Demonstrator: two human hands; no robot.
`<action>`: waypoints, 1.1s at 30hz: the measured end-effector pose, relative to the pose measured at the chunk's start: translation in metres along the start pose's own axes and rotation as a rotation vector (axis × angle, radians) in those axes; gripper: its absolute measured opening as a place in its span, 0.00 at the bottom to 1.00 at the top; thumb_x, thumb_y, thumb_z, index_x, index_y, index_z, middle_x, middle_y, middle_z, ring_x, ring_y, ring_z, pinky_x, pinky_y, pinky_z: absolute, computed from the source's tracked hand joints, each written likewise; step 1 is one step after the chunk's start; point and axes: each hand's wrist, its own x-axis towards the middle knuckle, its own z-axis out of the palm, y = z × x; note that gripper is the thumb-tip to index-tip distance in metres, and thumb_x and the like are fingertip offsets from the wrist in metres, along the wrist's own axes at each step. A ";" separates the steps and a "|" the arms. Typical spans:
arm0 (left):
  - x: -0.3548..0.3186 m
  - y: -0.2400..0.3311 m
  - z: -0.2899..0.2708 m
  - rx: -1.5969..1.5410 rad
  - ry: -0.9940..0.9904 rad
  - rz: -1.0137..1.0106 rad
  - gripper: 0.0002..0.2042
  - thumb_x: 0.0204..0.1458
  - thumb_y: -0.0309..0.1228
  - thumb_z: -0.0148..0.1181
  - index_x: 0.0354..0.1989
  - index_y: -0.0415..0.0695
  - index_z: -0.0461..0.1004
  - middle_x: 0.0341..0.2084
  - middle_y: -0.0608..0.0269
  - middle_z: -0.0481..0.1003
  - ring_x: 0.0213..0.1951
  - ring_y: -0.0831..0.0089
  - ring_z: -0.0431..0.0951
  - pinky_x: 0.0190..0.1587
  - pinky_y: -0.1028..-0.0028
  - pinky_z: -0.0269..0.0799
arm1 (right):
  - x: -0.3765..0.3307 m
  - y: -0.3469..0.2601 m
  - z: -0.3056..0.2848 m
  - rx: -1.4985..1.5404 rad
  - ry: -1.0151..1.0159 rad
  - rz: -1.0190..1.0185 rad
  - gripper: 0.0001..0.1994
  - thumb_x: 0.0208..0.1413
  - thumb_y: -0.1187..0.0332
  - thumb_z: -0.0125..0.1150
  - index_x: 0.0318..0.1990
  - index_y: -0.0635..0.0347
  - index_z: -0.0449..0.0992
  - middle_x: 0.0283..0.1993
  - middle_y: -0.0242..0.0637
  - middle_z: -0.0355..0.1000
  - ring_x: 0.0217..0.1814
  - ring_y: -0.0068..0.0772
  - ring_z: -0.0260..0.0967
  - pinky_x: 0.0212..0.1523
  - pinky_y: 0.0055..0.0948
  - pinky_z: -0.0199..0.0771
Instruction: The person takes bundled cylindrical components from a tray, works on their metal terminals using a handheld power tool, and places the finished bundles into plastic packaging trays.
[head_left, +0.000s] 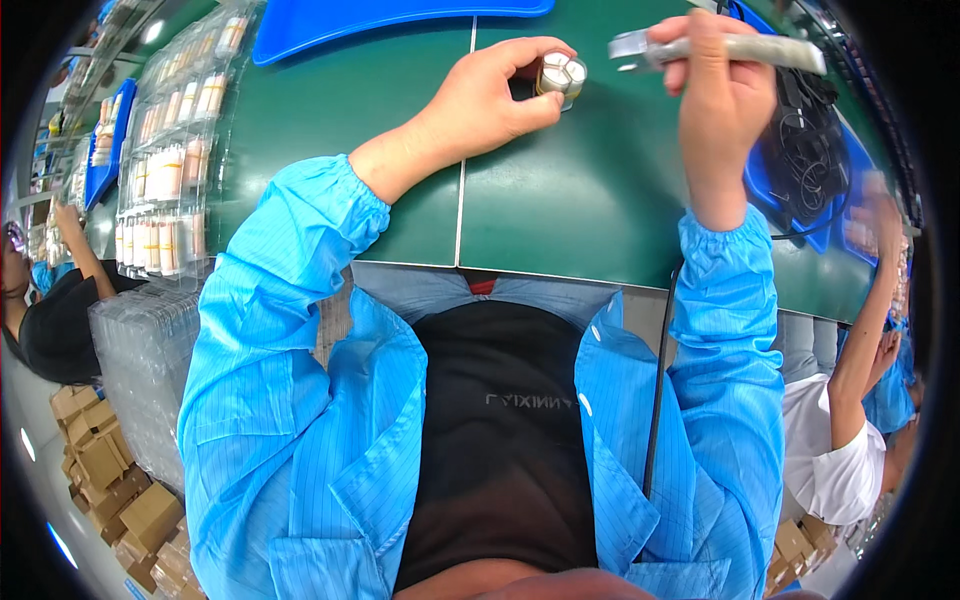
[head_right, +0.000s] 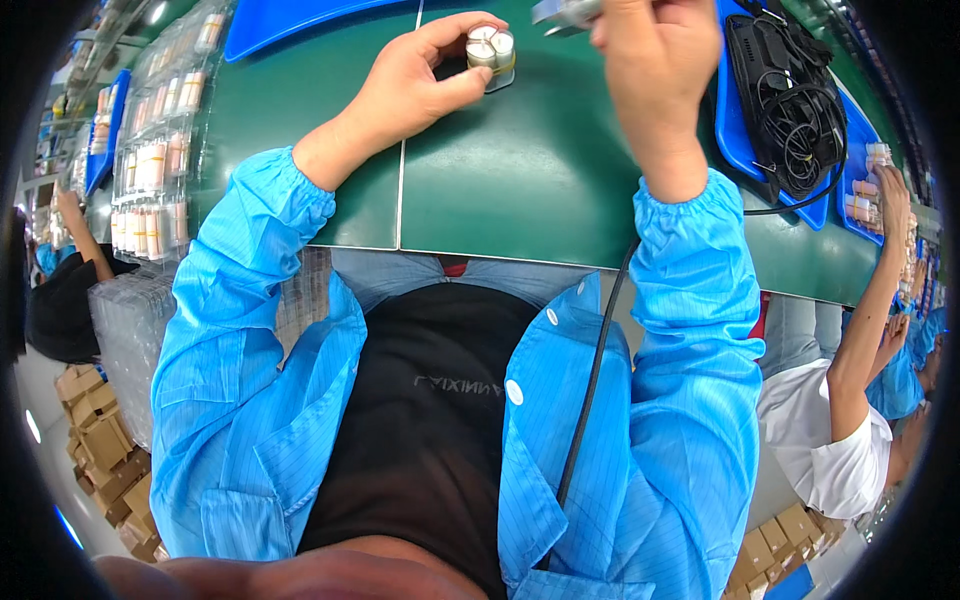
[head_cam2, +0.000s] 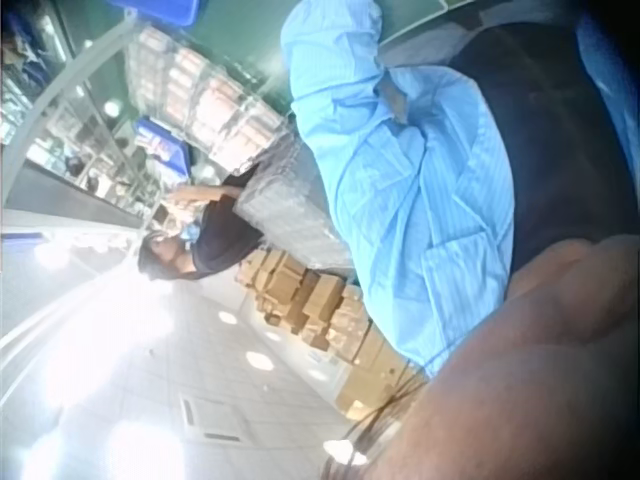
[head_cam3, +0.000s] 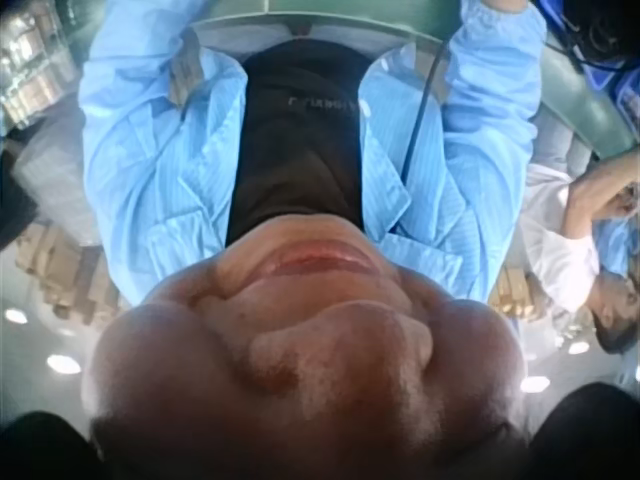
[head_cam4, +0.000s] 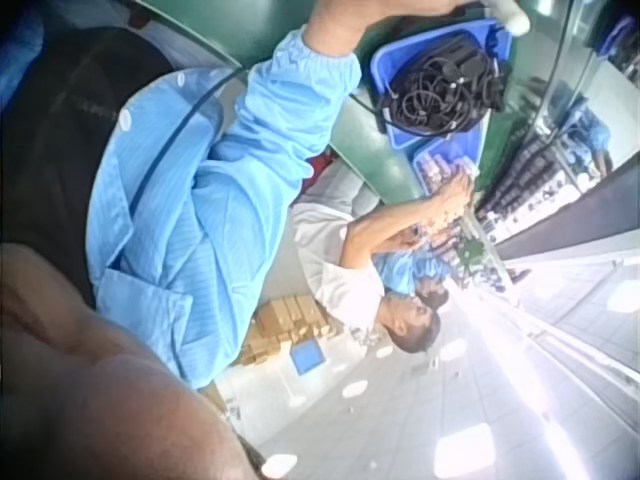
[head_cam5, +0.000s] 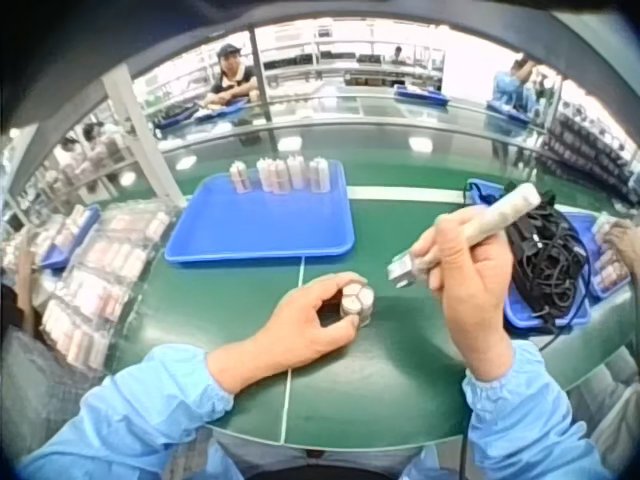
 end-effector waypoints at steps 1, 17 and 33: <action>0.001 -0.003 -0.001 -0.139 -0.018 -0.065 0.21 0.52 0.29 0.64 0.56 0.43 0.76 0.43 0.61 0.80 0.45 0.70 0.80 0.52 0.72 0.76 | 0.006 0.007 -0.013 -0.076 -0.022 -0.072 0.10 0.70 0.66 0.58 0.37 0.61 0.74 0.28 0.33 0.76 0.22 0.14 0.63 0.24 0.16 0.61; 0.020 -0.006 -0.060 -1.066 -0.206 -0.370 0.26 0.65 0.38 0.43 0.67 0.36 0.64 0.61 0.43 0.72 0.57 0.56 0.77 0.58 0.59 0.75 | -0.007 0.026 0.011 -0.895 -0.358 -0.412 0.15 0.62 0.60 0.66 0.32 0.60 0.70 0.24 0.42 0.74 0.24 0.49 0.74 0.24 0.42 0.72; -0.057 0.030 -0.320 0.136 0.466 -0.354 0.13 0.57 0.37 0.65 0.44 0.41 0.80 0.36 0.66 0.79 0.35 0.73 0.77 0.39 0.70 0.73 | -0.014 0.023 0.004 -0.958 -0.409 -0.360 0.13 0.65 0.61 0.63 0.35 0.60 0.71 0.23 0.44 0.72 0.23 0.52 0.73 0.25 0.45 0.70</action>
